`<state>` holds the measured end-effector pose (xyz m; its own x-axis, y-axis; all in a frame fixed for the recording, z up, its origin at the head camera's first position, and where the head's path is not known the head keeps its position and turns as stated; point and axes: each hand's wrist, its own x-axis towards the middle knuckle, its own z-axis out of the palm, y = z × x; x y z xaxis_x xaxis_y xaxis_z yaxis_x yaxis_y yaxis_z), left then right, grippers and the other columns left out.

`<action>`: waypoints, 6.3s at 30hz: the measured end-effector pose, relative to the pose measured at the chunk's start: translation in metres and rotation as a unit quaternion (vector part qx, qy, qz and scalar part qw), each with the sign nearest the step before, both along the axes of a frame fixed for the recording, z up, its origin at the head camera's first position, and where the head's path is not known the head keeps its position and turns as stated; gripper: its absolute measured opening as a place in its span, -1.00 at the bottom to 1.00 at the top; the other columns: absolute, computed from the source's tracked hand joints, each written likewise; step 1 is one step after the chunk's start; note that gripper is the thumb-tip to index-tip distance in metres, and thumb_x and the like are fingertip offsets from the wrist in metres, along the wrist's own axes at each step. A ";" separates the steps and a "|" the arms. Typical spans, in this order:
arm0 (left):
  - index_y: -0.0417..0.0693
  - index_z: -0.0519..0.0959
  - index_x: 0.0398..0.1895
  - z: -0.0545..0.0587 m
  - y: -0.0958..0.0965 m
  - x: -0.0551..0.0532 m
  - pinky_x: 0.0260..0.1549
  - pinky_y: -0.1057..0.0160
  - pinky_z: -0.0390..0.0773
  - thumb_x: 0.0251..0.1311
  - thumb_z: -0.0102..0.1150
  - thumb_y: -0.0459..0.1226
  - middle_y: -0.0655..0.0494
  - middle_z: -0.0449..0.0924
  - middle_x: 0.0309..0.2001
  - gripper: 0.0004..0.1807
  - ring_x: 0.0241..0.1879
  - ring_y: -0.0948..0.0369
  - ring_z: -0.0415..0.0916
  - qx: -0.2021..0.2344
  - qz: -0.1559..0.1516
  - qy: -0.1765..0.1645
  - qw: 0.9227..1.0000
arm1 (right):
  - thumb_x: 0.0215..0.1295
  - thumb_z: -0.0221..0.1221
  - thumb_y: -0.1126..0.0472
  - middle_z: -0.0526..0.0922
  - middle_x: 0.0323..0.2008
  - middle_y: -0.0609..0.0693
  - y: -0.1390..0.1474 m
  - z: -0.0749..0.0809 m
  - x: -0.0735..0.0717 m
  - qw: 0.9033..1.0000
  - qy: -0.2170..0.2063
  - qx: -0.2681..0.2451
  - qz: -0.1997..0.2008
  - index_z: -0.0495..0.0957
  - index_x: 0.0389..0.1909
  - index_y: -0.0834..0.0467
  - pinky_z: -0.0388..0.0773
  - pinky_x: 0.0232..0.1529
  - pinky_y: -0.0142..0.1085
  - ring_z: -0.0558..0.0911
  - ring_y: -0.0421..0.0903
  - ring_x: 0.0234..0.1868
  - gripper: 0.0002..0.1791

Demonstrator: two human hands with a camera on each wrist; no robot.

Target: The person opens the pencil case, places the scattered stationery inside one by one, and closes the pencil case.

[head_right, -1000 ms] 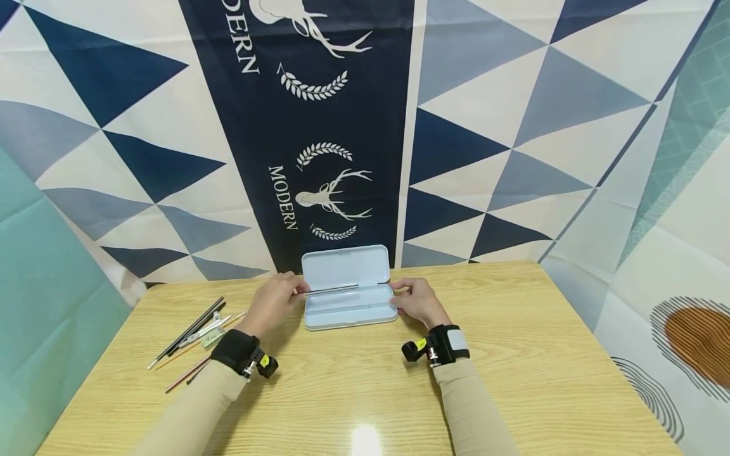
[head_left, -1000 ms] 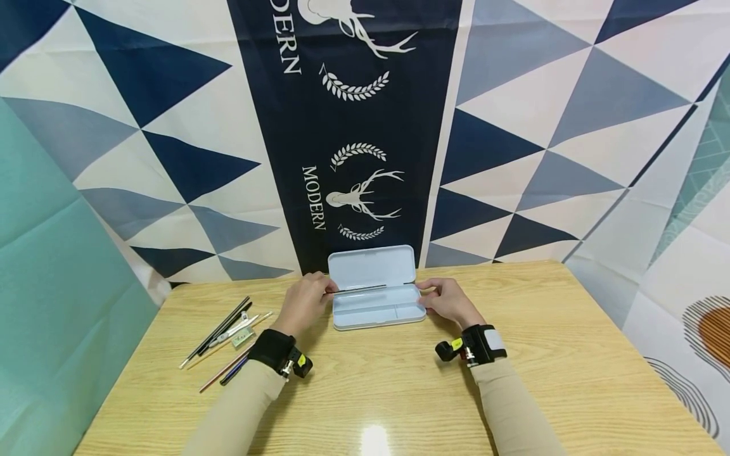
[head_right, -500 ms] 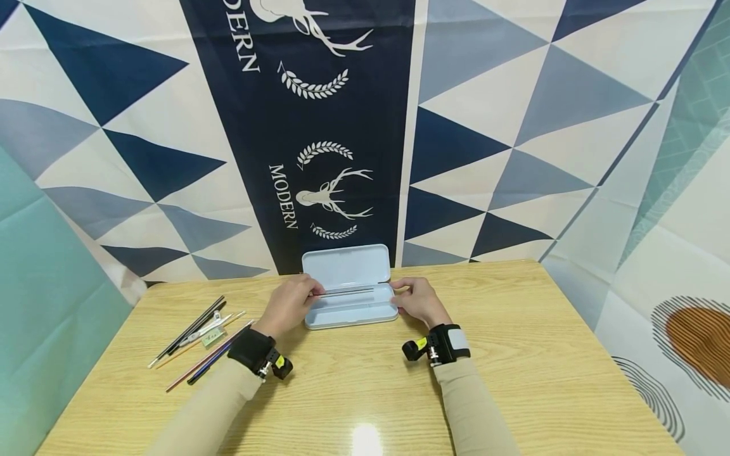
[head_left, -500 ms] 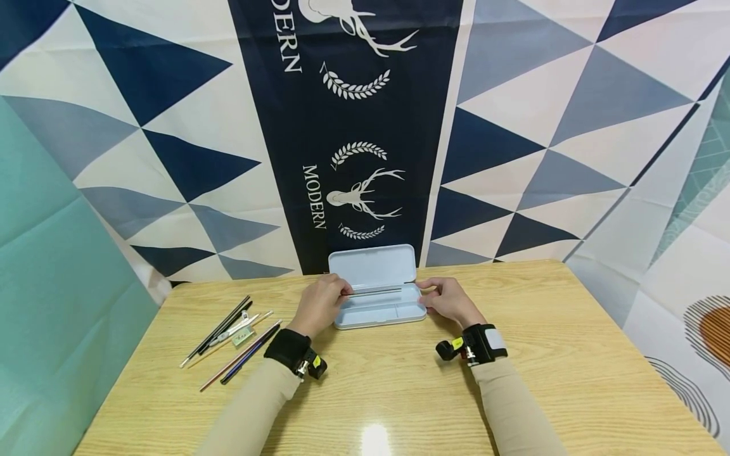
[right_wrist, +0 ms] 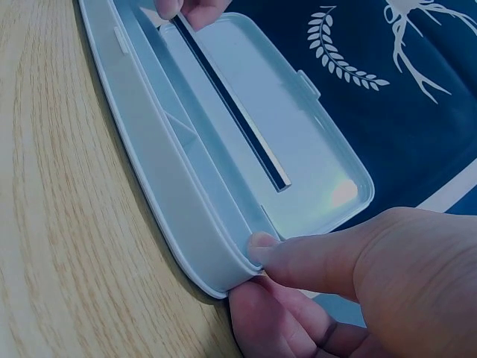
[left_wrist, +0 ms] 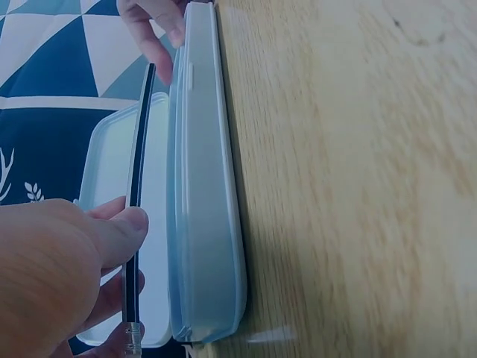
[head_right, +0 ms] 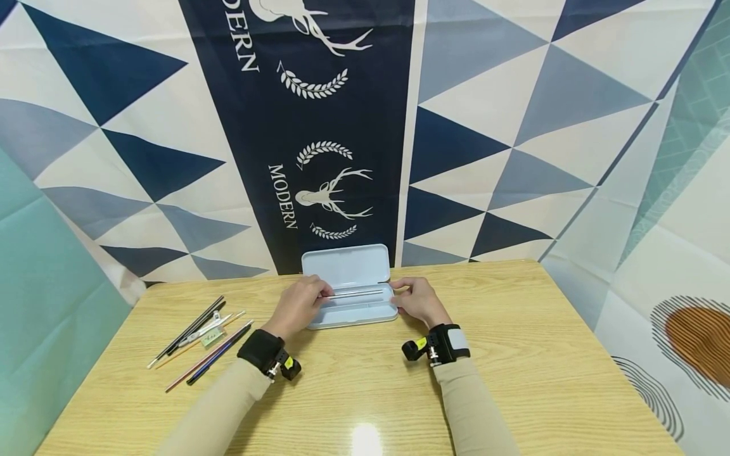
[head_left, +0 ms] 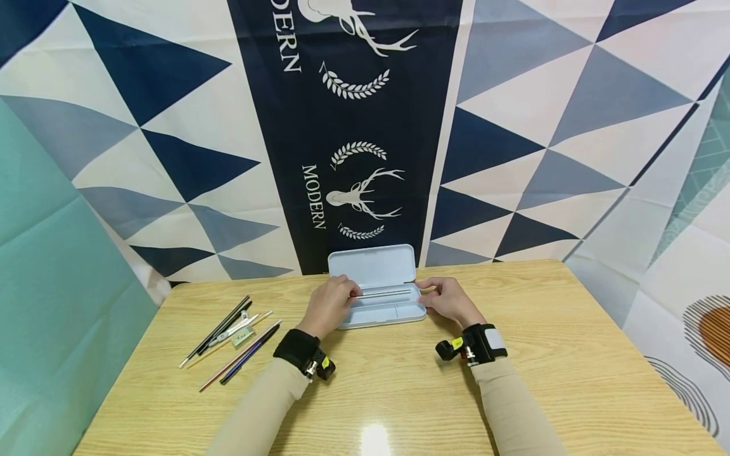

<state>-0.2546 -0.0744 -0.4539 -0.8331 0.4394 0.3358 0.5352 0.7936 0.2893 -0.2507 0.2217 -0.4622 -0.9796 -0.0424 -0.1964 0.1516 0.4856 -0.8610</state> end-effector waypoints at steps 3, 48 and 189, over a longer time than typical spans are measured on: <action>-0.04 0.85 -0.15 -0.001 0.002 0.000 -0.11 0.09 0.80 0.42 0.50 -0.37 0.06 0.83 -0.16 -0.95 -0.09 0.08 0.77 -0.001 0.001 -0.001 1.000 | 0.55 0.33 0.37 0.60 -0.37 0.00 0.000 0.001 0.000 1.000 0.001 -0.002 0.001 0.62 0.46 0.32 0.63 -0.27 -0.42 0.60 -0.15 -0.32 -0.49; 0.02 0.92 -0.09 -0.014 0.017 -0.004 -0.05 0.08 0.82 0.45 0.47 -0.39 0.08 0.87 -0.19 -0.85 -0.09 0.09 0.81 -0.013 0.004 -0.012 1.000 | 0.54 0.33 0.38 0.68 -0.35 0.00 0.002 0.000 -0.001 1.000 0.000 0.001 0.002 0.63 0.46 0.33 0.61 -0.28 -0.40 0.62 -0.17 -0.34 -0.49; -0.19 0.80 0.14 -0.001 -0.198 0.037 -0.31 0.05 0.66 0.61 0.32 -0.26 -0.15 0.81 -0.07 -0.76 -0.24 0.05 0.70 0.017 0.156 -0.045 0.987 | 0.53 0.34 0.37 0.60 -0.40 -0.02 0.000 -0.002 -0.001 1.000 0.005 0.000 -0.002 0.64 0.45 0.31 0.60 -0.28 -0.39 0.60 -0.15 -0.36 -0.49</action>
<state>-0.2180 -0.2719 -0.4545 -0.9529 0.1473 0.2651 0.2384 0.9041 0.3546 -0.2513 0.2220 -0.4646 -0.9817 -0.0395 -0.1862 0.1441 0.4844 -0.8629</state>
